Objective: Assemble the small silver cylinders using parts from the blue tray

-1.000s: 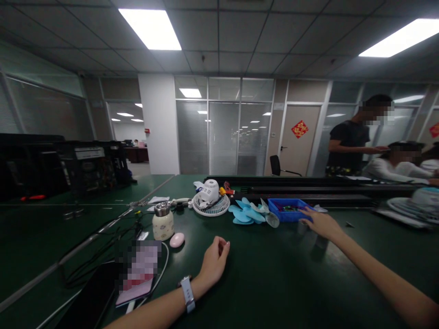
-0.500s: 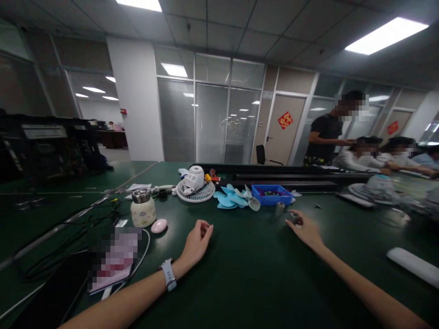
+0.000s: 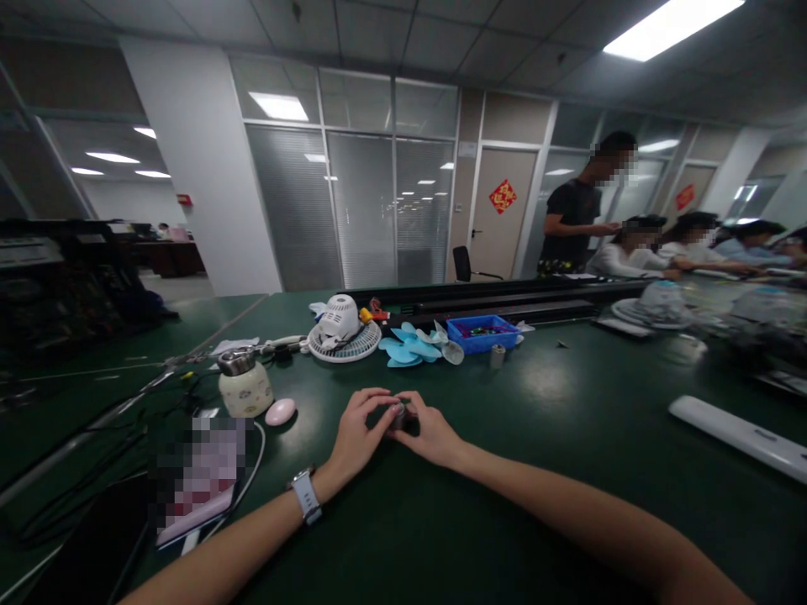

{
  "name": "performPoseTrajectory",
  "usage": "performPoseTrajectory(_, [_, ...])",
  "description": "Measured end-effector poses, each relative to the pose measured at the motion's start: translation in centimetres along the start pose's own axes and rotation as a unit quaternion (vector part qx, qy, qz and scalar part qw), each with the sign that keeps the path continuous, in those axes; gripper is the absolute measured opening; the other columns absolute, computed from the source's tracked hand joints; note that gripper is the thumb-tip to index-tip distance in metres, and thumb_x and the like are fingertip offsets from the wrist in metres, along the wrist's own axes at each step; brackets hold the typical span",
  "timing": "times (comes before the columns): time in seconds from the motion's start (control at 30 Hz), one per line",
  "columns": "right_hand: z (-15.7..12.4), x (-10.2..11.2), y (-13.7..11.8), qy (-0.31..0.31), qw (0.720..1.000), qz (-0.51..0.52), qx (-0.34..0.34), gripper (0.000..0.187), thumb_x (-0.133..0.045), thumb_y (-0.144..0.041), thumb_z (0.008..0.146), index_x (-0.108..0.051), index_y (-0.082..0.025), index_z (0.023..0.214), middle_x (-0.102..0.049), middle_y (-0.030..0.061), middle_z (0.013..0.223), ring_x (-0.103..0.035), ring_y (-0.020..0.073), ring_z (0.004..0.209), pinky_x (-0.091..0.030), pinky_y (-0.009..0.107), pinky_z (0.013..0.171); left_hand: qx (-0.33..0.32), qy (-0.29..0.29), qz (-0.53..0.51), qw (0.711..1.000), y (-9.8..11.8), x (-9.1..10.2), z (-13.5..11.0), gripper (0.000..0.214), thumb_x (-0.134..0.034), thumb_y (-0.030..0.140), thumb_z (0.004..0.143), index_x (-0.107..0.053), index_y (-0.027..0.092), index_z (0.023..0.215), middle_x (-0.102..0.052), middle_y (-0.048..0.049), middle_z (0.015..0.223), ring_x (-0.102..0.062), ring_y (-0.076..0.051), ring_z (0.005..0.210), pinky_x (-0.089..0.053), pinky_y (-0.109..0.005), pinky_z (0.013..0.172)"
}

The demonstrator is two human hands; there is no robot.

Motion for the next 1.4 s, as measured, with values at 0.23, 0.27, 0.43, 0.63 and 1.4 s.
performPoseTrajectory(0.23, [-0.2, -0.1, 0.6, 0.006, 1.000, -0.007, -0.001, 0.047, -0.070, -0.029, 0.079, -0.046, -0.022, 0.118, -0.069, 0.0041, 0.100, -0.067, 0.0208, 0.090, -0.053, 0.035, 0.080, 0.010, -0.062, 0.056, 0.996, 0.4, 0.7, 2.2, 0.022, -0.063, 0.044, 0.082, -0.075, 0.028, 0.091, -0.067, -0.0050, 0.105, -0.057, -0.024, 0.104, -0.045, -0.044, 0.092])
performPoseTrajectory(0.27, [-0.2, -0.1, 0.7, 0.007, 1.000, -0.004, -0.005, 0.047, -0.071, -0.030, 0.078, -0.047, -0.022, 0.118, -0.069, 0.0040, 0.100, -0.067, 0.0208, 0.090, -0.053, 0.035, 0.080, 0.004, -0.052, 0.056, 0.997, 0.6, 1.2, 2.4, 0.022, -0.062, 0.044, 0.083, -0.075, 0.027, 0.091, -0.067, -0.0048, 0.104, -0.057, -0.024, 0.104, -0.045, -0.043, 0.092])
performPoseTrajectory(0.43, [0.0, 0.0, 0.6, 0.009, 1.000, 0.021, -0.008, 0.044, -0.073, -0.035, 0.076, -0.049, -0.023, 0.112, -0.070, 0.0025, 0.099, -0.068, 0.0200, 0.089, -0.053, 0.035, 0.079, 0.055, 0.014, 0.061, 0.996, -1.5, 3.0, 1.9, 0.030, -0.058, 0.048, 0.084, -0.075, 0.027, 0.097, -0.069, -0.0050, 0.104, -0.057, -0.024, 0.104, -0.044, -0.040, 0.091])
performPoseTrajectory(0.63, [-0.4, 1.3, 0.7, 0.050, 0.995, 0.077, -0.024, 0.042, -0.077, -0.033, 0.072, -0.055, -0.021, 0.105, -0.070, 0.0031, 0.100, -0.067, 0.0186, 0.091, -0.054, 0.035, 0.083, 0.073, -0.116, 0.142, 0.980, -5.8, -0.8, 0.5, 0.027, -0.058, 0.051, 0.082, -0.077, 0.035, 0.093, -0.068, -0.0050, 0.104, -0.055, -0.027, 0.102, -0.043, -0.044, 0.091])
performPoseTrajectory(1.4, [-4.3, 16.1, 4.9, 0.300, 0.886, -0.352, -0.028, 0.051, -0.059, -0.037, 0.084, -0.050, -0.017, 0.129, -0.050, 0.0157, 0.136, -0.041, 0.0299, 0.130, -0.026, 0.052, 0.108, 0.153, 0.005, 0.028, 0.988, -7.1, 0.3, 0.4, 0.034, -0.045, 0.042, 0.086, -0.057, 0.017, 0.105, -0.065, -0.0084, 0.103, -0.064, -0.021, 0.085, -0.052, -0.036, 0.075])
Point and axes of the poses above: each hand's wrist, its own z-axis towards the middle knuckle, its own x-axis out of the back of the hand, y = z × x, the point moved 7 cm from there along z, towards the middle knuckle
